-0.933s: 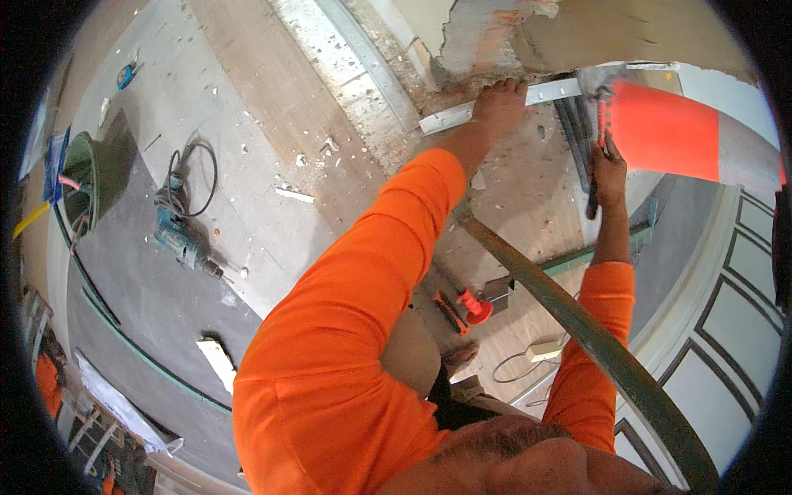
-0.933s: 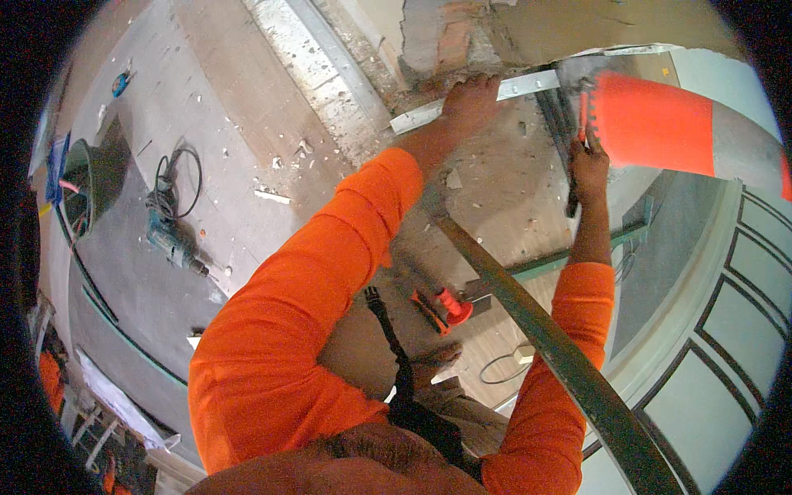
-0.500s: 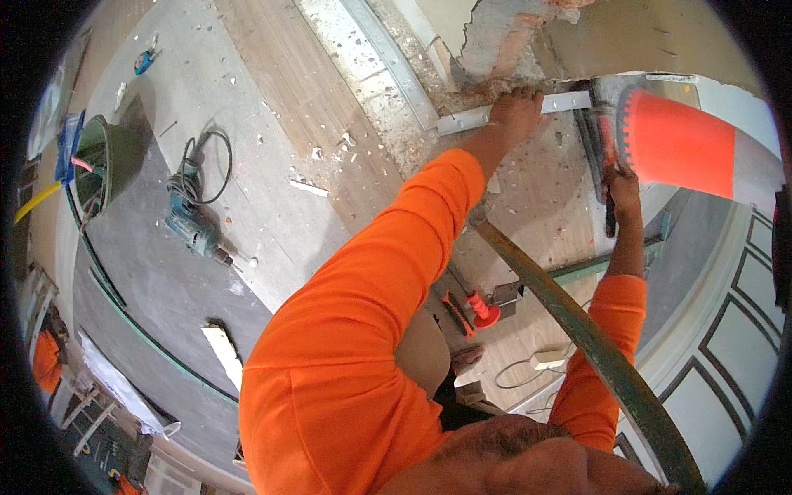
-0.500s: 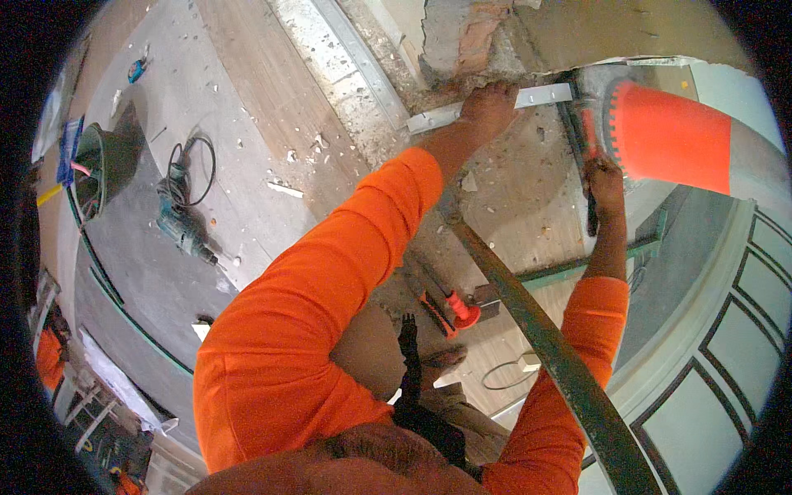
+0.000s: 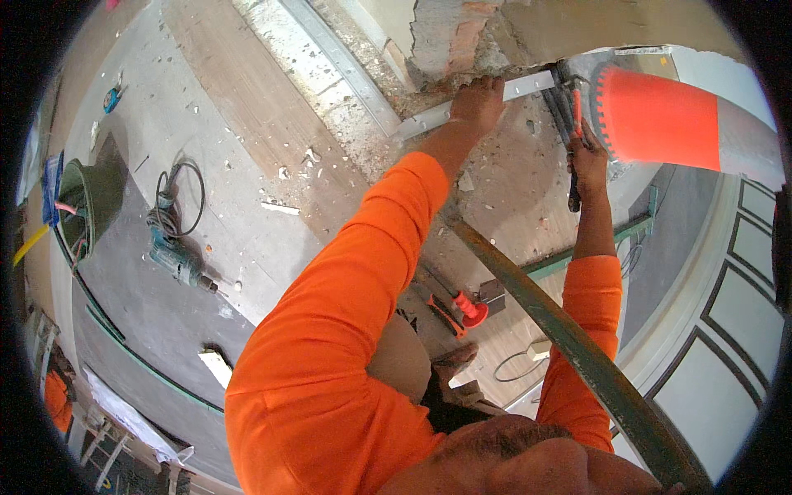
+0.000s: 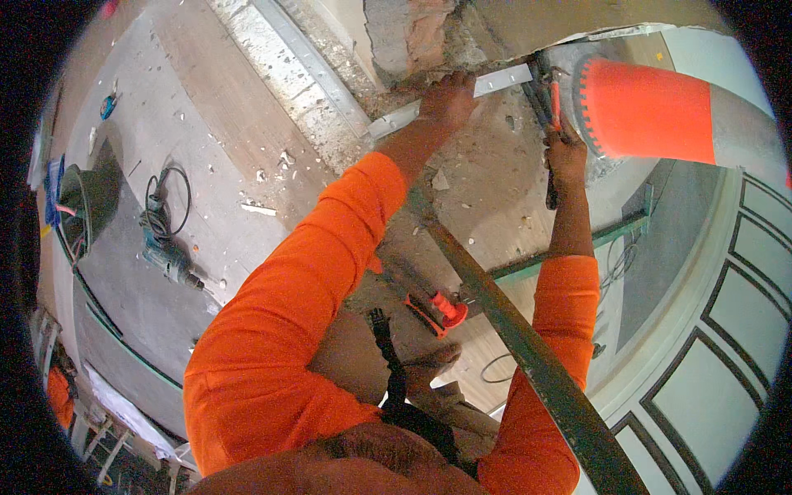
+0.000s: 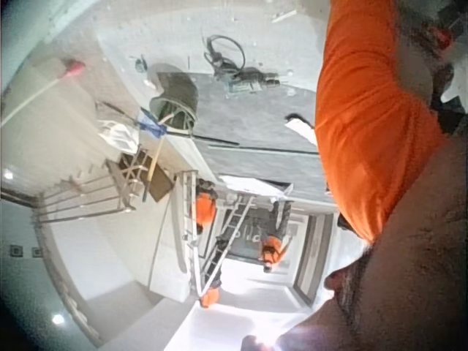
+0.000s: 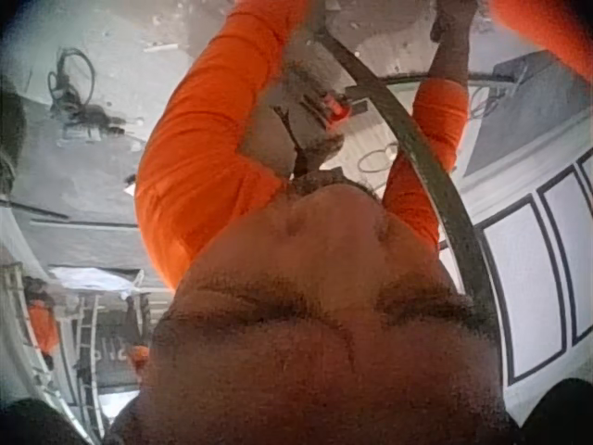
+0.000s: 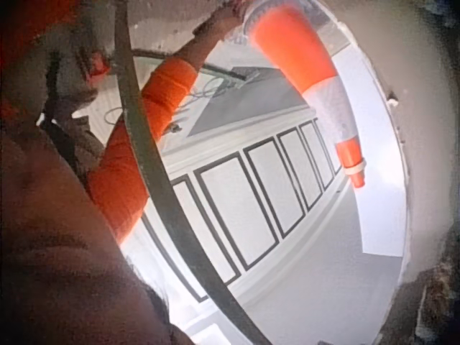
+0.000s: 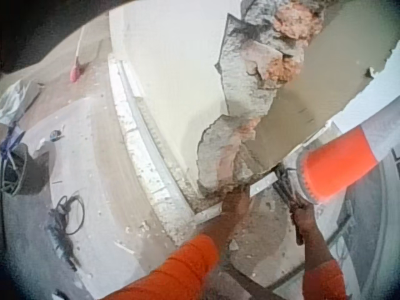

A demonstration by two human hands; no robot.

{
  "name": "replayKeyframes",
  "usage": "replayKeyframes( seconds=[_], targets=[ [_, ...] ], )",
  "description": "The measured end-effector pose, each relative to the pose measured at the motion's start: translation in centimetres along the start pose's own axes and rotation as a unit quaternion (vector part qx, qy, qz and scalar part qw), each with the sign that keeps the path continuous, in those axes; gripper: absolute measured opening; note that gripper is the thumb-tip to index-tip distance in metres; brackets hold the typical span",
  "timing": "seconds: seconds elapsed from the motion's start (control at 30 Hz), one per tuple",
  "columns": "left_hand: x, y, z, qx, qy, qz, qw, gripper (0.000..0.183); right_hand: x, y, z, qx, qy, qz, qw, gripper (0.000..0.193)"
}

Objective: The person kneels on the floor and uses a hammer and a red plastic block to tap a white baseboard into place along a wall. They repeatedly adjust the position of the baseboard and strike it to ensure a tight fit against the wall and floor.

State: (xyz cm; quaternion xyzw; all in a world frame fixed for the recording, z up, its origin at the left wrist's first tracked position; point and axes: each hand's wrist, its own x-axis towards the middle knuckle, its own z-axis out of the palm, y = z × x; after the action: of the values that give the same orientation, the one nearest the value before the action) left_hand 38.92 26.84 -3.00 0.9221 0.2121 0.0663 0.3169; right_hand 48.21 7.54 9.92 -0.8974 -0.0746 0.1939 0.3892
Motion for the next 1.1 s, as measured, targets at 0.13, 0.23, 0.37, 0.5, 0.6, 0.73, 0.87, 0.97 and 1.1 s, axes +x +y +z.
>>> replayKeyframes(
  seconds=[0.13, 0.23, 0.37, 0.5, 0.6, 0.73, 0.87, 0.97, 1.1],
  targets=[
    [0.1, -0.2, 0.0, -0.004, 0.016, 0.009, 1.0, 0.052, 1.0, 0.1, -0.2, -0.006, -0.025, -0.001, 1.0, 0.047],
    [0.0, -0.1, 0.1, 0.0, 0.021, 0.012, 1.0, 0.053, 1.2, -0.8, -2.0, -0.041, -0.071, 0.009, 0.997, 0.043],
    [-0.1, -0.2, 0.0, 0.01, 0.029, 0.003, 1.0, 0.046, 1.6, -1.2, -2.7, -0.059, -0.079, 0.02, 0.995, 0.04],
    [-0.5, 0.0, 0.1, 0.008, 0.011, -0.006, 1.0, 0.044, 1.2, -1.6, -2.1, -0.059, -0.097, 0.022, 0.993, 0.042],
    [-0.2, -0.8, 0.7, 0.003, 0.028, 0.006, 1.0, 0.048, 1.1, -1.8, -1.4, -0.096, -0.048, 0.004, 0.994, 0.042],
    [-0.3, -0.8, 1.5, -0.019, 0.046, 0.02, 0.999, 0.048, 1.8, -0.2, -1.3, -0.057, -0.09, 0.053, 0.993, 0.044],
    [-0.3, -1.1, 1.9, 0.006, 0.04, 0.016, 0.999, 0.044, 1.7, 0.5, -1.0, -0.053, -0.086, 0.065, 0.993, 0.041],
    [-0.2, -0.7, 1.6, 0.029, 0.033, 0.016, 0.999, 0.043, 2.4, 2.0, -0.7, -0.008, -0.076, 0.024, 0.997, 0.039],
    [-0.3, -0.9, 1.8, 0.056, 0.011, 0.002, 0.998, 0.048, 2.5, 2.2, -0.7, -0.098, -0.082, 0.012, 0.992, 0.038]
  ],
)
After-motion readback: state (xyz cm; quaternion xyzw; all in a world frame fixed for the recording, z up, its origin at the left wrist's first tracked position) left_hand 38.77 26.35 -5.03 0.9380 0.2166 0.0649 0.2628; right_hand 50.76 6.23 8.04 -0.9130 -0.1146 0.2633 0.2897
